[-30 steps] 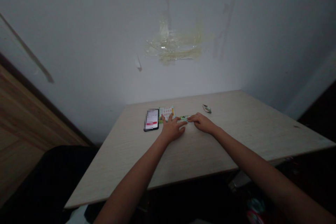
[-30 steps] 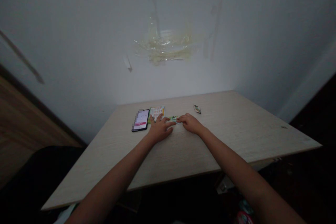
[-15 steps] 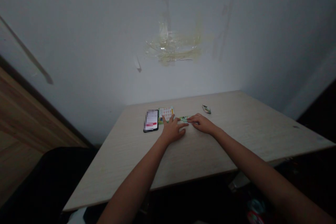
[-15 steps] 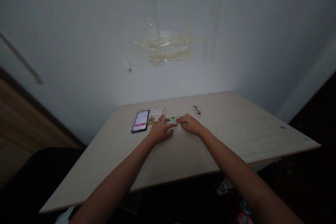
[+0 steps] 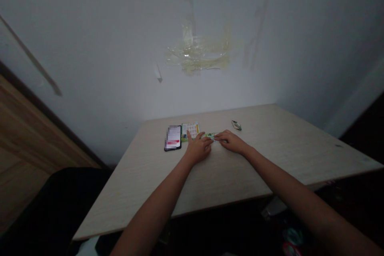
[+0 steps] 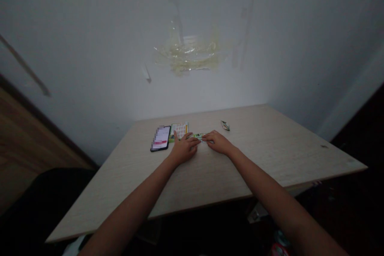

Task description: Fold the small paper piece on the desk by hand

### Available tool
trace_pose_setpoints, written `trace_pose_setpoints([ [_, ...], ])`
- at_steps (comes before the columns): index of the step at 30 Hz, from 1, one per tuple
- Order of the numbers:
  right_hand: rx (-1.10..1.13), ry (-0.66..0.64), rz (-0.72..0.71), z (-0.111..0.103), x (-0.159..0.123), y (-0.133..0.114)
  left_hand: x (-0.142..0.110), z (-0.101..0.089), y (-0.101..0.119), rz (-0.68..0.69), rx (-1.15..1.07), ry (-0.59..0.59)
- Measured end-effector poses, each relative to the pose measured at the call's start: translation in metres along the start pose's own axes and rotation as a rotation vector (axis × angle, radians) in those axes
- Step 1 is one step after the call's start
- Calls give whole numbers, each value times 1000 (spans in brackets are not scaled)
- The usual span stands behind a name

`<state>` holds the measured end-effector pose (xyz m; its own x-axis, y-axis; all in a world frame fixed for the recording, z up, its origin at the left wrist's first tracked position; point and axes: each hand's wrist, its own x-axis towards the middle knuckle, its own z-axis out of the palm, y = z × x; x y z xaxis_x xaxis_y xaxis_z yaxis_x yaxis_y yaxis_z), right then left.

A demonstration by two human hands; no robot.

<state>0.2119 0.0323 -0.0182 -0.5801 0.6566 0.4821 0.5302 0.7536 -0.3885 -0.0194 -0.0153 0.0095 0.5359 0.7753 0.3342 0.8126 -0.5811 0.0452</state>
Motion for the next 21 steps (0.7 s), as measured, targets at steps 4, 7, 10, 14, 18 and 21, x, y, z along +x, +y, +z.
trace_pose_setpoints([
  [4, -4, 4, -1, 1, 0, -1, -1, 1, 0, -28, 5, 12],
  [7, -14, 0, 8, 1, 1, -3, -1, 2, 0, -63, 15, 32],
  [10, -23, -2, 17, 0, 2, -6, 0, 1, 0, -91, 12, 43],
  [14, -27, 7, 26, 0, 2, -8, 0, -1, 0, -109, 30, 42],
  [18, -25, 10, 23, 1, 2, -7, 0, -3, -1, -124, 48, 27],
  [21, -33, 6, 8, 1, 2, -5, -1, -3, -3, -127, 48, 24],
])
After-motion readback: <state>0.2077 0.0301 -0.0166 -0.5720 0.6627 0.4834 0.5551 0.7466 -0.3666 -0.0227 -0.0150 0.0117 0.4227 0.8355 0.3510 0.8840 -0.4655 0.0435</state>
